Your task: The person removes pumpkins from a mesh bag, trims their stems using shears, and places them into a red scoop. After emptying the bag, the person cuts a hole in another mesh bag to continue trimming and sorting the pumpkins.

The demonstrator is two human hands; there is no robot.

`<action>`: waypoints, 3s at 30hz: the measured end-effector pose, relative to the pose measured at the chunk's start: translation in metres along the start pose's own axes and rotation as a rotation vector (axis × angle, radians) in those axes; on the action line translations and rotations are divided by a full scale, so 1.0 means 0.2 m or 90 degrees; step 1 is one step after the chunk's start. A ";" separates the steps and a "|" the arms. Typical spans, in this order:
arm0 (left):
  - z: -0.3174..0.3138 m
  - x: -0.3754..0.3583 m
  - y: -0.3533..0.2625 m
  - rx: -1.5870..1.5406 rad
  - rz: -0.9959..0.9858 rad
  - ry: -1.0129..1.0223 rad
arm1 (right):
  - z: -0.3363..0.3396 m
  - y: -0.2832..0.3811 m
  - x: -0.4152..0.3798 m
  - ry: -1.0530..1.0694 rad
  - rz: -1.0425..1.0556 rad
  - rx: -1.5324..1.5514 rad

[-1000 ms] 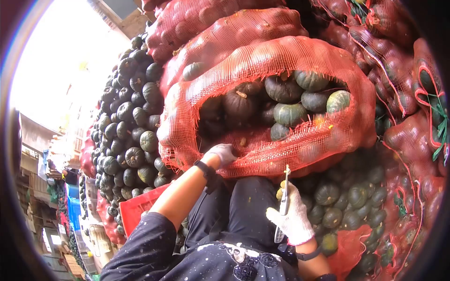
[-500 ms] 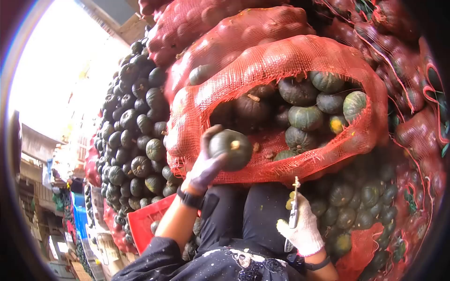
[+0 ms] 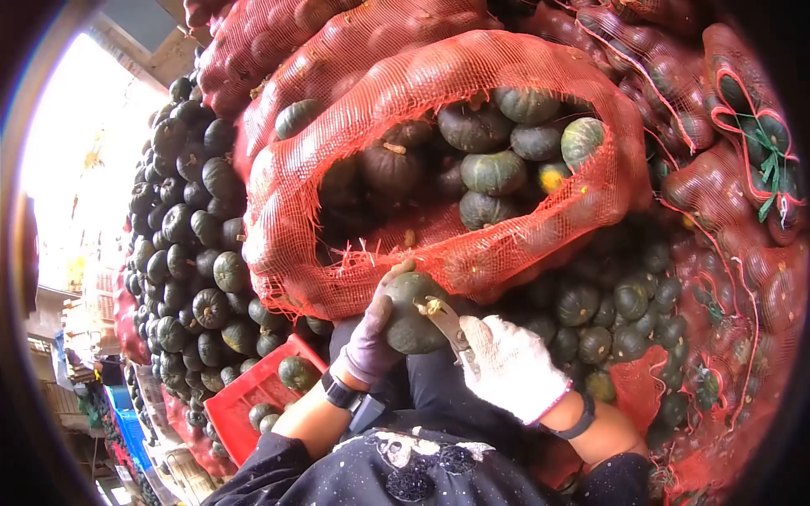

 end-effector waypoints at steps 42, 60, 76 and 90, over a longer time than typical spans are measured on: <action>0.21 -0.10 -1.34 0.727 -0.389 -0.361 | -0.65 -0.05 -0.02 0.210 -0.158 1.474; 0.58 -0.14 -1.05 1.119 -0.426 -0.422 | -0.68 -0.08 0.03 0.199 -0.315 1.510; 0.07 0.41 -0.52 1.455 -0.400 0.145 | -0.54 -0.04 -0.02 0.253 -0.114 1.472; -0.48 0.05 -0.49 0.277 -0.271 0.127 | -0.56 -0.03 0.00 0.237 0.050 1.769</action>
Point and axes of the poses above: each hand's wrist, its own x-axis towards the middle knuckle, its own z-axis out of the back of the hand, y = z × x, the point moved 10 cm from there along x, towards the middle knuckle, and after that the axes turned 6 degrees about -z, right-handed, at the moved point
